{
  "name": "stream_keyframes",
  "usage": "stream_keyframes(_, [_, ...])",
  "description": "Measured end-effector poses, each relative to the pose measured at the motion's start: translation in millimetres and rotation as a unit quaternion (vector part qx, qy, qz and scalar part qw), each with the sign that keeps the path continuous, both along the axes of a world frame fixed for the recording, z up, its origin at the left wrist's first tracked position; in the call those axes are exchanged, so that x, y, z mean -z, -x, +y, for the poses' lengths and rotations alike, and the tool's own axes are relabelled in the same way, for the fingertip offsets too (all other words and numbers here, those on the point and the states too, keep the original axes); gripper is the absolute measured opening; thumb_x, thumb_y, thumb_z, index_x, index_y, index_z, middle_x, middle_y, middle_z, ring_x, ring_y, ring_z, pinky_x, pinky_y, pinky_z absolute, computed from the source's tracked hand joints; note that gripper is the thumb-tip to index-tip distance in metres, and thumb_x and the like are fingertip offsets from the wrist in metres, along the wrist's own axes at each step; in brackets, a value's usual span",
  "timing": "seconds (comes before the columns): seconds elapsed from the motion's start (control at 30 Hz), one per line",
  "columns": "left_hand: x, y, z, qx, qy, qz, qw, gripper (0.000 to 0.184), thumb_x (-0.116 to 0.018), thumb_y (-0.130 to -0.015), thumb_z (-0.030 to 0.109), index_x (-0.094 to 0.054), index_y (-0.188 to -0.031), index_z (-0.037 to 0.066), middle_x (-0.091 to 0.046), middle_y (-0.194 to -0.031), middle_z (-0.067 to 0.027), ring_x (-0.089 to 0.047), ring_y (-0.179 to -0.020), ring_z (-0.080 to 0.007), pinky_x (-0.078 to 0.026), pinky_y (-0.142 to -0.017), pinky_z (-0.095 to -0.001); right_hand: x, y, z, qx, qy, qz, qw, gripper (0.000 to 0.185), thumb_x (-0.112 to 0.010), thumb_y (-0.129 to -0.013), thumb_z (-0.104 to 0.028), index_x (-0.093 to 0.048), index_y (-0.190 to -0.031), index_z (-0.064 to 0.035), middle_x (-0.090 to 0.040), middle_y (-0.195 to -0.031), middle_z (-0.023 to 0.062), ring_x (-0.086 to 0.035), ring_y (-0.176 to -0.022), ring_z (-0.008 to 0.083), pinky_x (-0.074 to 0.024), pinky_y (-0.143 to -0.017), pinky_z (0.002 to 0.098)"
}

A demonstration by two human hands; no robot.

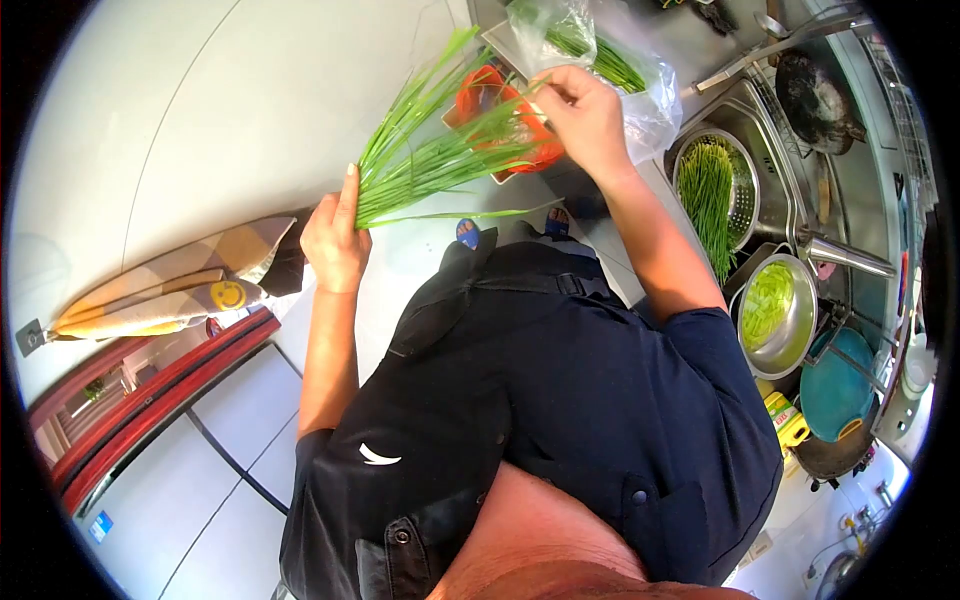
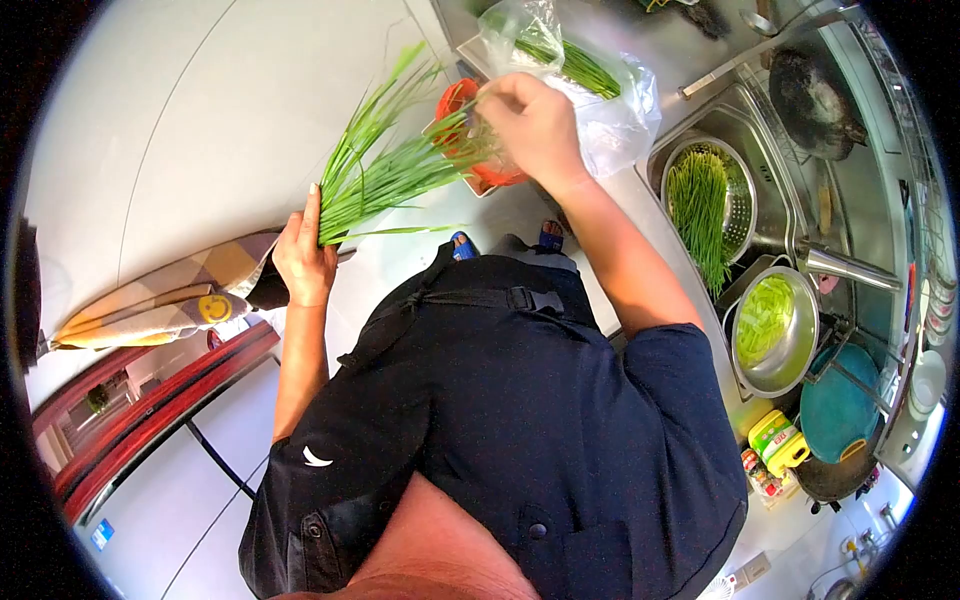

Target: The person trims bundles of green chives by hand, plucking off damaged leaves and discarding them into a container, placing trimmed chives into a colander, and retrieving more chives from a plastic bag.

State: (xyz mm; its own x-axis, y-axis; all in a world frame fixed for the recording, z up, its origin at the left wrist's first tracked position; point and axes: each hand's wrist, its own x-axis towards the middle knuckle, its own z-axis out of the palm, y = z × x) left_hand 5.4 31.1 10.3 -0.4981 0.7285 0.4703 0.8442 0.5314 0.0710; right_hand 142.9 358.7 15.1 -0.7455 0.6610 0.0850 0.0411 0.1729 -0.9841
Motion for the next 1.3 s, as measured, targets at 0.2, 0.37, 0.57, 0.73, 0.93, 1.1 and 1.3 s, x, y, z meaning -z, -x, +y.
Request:
stream_keyframes(0.2, [-2, 4, -6, -0.014, 0.012, -0.001, 1.000, 0.087, -0.064, -0.064, -0.011, -0.059, -0.146, 0.017, -0.054, -0.075, -0.0081, -0.056, -0.061, -0.0279, -0.049, -0.055, -0.0415, -25, -17, 8, 0.020, -0.116, 0.073, 0.990, 0.013, -0.076, -0.091, -0.012, -0.078, -0.100, -0.0024, -0.076, -0.088, 0.0056, -0.068, -0.075, 0.0092, -0.0539, -0.068, 0.0258])
stream_keyframes(0.37, [-4, 5, -5, -0.008, 0.005, 0.004, 1.000, 0.086, -0.065, -0.065, -0.010, -0.059, -0.146, 0.017, -0.052, -0.075, -0.0077, -0.056, -0.061, -0.0277, -0.049, -0.055, -0.0417, -41, -16, 11, -0.066, -0.336, 0.128, 0.931, 0.020, -0.080, -0.084, -0.007, -0.080, -0.104, -0.0060, -0.073, -0.085, 0.0104, -0.068, -0.075, 0.0233, -0.0534, -0.067, 0.0316])
stream_keyframes(0.57, [-5, 4, -3, -0.003, 0.009, 0.006, 1.000, 0.085, -0.065, -0.066, -0.009, -0.059, -0.146, 0.017, -0.051, -0.074, -0.0080, -0.055, -0.060, -0.0280, -0.049, -0.054, -0.0422, -33, -11, 7, -0.110, -0.432, 0.098, 0.890, 0.029, -0.078, -0.083, -0.004, -0.078, -0.112, -0.0048, -0.070, -0.085, 0.0090, -0.066, -0.076, 0.0259, -0.0532, -0.069, 0.0356])
stream_keyframes(0.73, [-6, 1, -3, 0.004, 0.018, 0.003, 1.000, 0.085, -0.065, -0.066, -0.010, -0.059, -0.146, 0.018, -0.049, -0.073, -0.0083, -0.054, -0.060, -0.0283, -0.049, -0.054, -0.0425, -24, -9, 6, -0.132, -0.463, 0.081, 0.873, 0.021, -0.075, -0.084, -0.008, -0.077, -0.105, -0.0076, -0.068, -0.084, 0.0078, -0.066, -0.078, 0.0266, -0.0546, -0.070, 0.0363])
stream_keyframes(0.93, [-7, -3, -6, 0.023, 0.031, 0.023, 0.999, 0.084, -0.065, -0.068, -0.009, -0.058, -0.147, 0.018, -0.049, -0.073, -0.0084, -0.054, -0.060, -0.0280, -0.049, -0.053, -0.0422, -18, -8, -8, -0.090, -0.369, 0.056, 0.924, 0.013, -0.074, -0.086, -0.007, -0.076, -0.098, -0.0038, -0.071, -0.084, 0.0098, -0.068, -0.074, 0.0263, -0.0540, -0.068, 0.0340])
stream_keyframes(1.1, [-5, -6, -6, 0.052, 0.038, 0.030, 0.998, 0.082, -0.064, -0.069, -0.009, -0.058, -0.147, 0.016, -0.048, -0.074, -0.0082, -0.054, -0.060, -0.0262, -0.048, -0.053, -0.0406, 3, -1, -21, -0.042, -0.190, 0.013, 0.981, 0.015, -0.071, -0.091, -0.010, -0.076, -0.103, -0.0011, -0.074, -0.085, 0.0087, -0.070, -0.070, 0.0161, -0.0540, -0.066, 0.0285])
stream_keyframes(1.3, [-2, -5, -11, 0.039, 0.033, 0.026, 0.998, 0.080, -0.065, -0.069, -0.009, -0.060, -0.145, 0.016, -0.049, -0.074, -0.0078, -0.054, -0.060, -0.0262, -0.048, -0.053, -0.0407, 24, 14, -18, -0.004, -0.004, -0.019, 1.000, 0.020, -0.069, -0.096, -0.013, -0.077, -0.105, 0.0019, -0.075, -0.084, 0.0038, -0.064, -0.066, 0.0077, -0.0506, -0.060, 0.0244])
